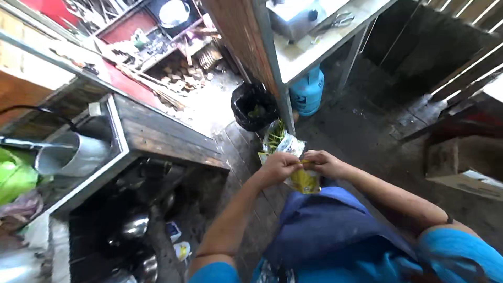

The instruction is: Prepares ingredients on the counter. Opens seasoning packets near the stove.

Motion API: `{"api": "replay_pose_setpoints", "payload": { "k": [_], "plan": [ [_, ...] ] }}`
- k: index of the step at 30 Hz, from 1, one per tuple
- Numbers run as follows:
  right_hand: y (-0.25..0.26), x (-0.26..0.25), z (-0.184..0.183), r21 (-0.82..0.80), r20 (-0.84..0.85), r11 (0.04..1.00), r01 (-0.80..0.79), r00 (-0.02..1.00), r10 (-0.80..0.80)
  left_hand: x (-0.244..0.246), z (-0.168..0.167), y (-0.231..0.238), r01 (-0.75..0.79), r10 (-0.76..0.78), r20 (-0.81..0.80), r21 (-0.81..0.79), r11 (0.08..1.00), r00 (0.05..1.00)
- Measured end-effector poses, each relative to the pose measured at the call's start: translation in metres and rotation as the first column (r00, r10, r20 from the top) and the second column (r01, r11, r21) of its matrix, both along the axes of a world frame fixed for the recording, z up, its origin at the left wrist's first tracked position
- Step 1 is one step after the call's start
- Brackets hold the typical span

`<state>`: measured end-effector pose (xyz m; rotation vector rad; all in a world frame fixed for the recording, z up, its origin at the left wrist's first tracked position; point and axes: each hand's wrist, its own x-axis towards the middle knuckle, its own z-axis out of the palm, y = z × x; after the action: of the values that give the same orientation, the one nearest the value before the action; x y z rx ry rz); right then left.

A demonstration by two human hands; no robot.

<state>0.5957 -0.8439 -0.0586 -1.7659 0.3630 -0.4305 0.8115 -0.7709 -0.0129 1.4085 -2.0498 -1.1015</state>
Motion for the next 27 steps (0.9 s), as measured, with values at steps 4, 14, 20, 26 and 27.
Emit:
{"api": "replay_pose_setpoints", "payload": {
  "k": [4,14,20,26,27],
  "plan": [
    [-0.089,-0.038,0.020,-0.013,0.214,0.989,0.145,0.967,-0.139,-0.043,0.009,-0.091,-0.124,0.041,-0.296,-0.268,0.955,0.954],
    [-0.291,-0.118,0.020,-0.414,-0.041,0.859,0.301,0.937,-0.348,-0.101,0.004,-0.288,-0.101,0.164,0.082,-0.504,0.858,0.983],
    [-0.391,-0.138,0.019,-0.364,0.020,0.766,0.530,0.826,-0.563,-0.079,0.005,-0.373,-0.358,0.360,-0.074,-0.404,0.842,0.930],
    [-0.474,-0.118,0.069,-0.197,-0.047,0.688,0.699,0.694,-0.718,0.013,-0.011,-0.480,-0.684,0.793,0.099,-0.450,0.574,0.601],
    [-0.486,-0.110,0.074,-0.182,-0.013,0.706,0.685,0.716,-0.698,0.028,-0.018,-0.500,-0.702,0.829,0.152,-0.464,0.540,0.538]
  ]
}}
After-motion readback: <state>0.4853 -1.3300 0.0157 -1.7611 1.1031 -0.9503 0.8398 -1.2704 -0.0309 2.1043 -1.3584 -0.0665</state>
